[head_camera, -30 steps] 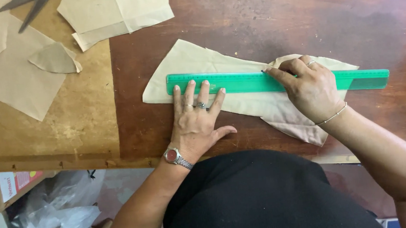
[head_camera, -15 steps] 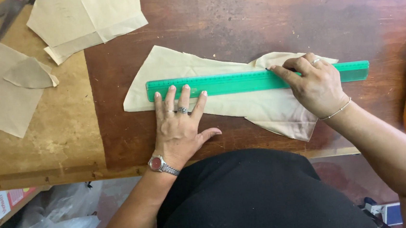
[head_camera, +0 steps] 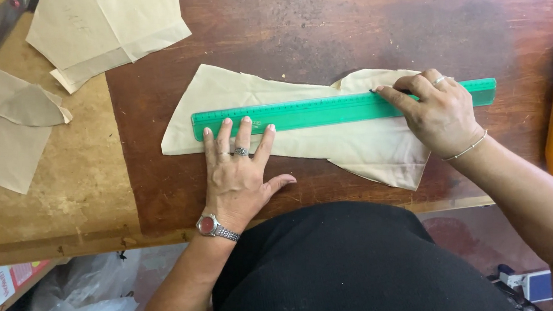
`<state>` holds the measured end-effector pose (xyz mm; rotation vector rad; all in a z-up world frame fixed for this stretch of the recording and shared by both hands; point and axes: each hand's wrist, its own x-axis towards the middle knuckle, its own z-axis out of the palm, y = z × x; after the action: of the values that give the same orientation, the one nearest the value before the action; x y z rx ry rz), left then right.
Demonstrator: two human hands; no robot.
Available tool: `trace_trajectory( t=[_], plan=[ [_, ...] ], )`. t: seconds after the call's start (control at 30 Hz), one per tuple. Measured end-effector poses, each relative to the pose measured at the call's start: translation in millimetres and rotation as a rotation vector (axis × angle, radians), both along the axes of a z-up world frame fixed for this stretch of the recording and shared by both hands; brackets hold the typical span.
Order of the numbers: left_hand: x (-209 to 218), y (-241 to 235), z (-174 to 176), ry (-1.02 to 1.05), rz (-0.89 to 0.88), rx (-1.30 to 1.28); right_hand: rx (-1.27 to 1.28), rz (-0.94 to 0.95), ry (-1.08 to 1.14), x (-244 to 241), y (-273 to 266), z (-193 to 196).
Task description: The person measures fabric using a ruler, marks it with a pencil, and cuts out shapes using both manual scissors and an electric rotary cutter.
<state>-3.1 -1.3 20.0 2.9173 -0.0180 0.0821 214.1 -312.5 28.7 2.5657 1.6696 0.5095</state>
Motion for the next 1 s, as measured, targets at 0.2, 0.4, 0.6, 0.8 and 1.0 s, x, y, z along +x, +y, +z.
trace_trajectory(
  t=[0.2,0.4,0.6,0.8,1.0],
  plan=[
    [0,0,0,-0.079,0.013,0.019,-0.069,0.006,-0.003,0,4,6],
    [-3,1,-5,-0.097,0.007,0.022,0.17,-0.322,0.635,-5,14,14],
    [-7,0,-13,-0.021,-0.015,-0.009,0.571,-0.684,1.254,0,25,2],
    [-7,0,-13,-0.033,-0.012,-0.006,0.568,-0.665,1.205,0,34,-17],
    [-8,0,-15,-0.031,-0.006,-0.017,0.48,-0.674,1.164,1,31,-27]
  ],
)
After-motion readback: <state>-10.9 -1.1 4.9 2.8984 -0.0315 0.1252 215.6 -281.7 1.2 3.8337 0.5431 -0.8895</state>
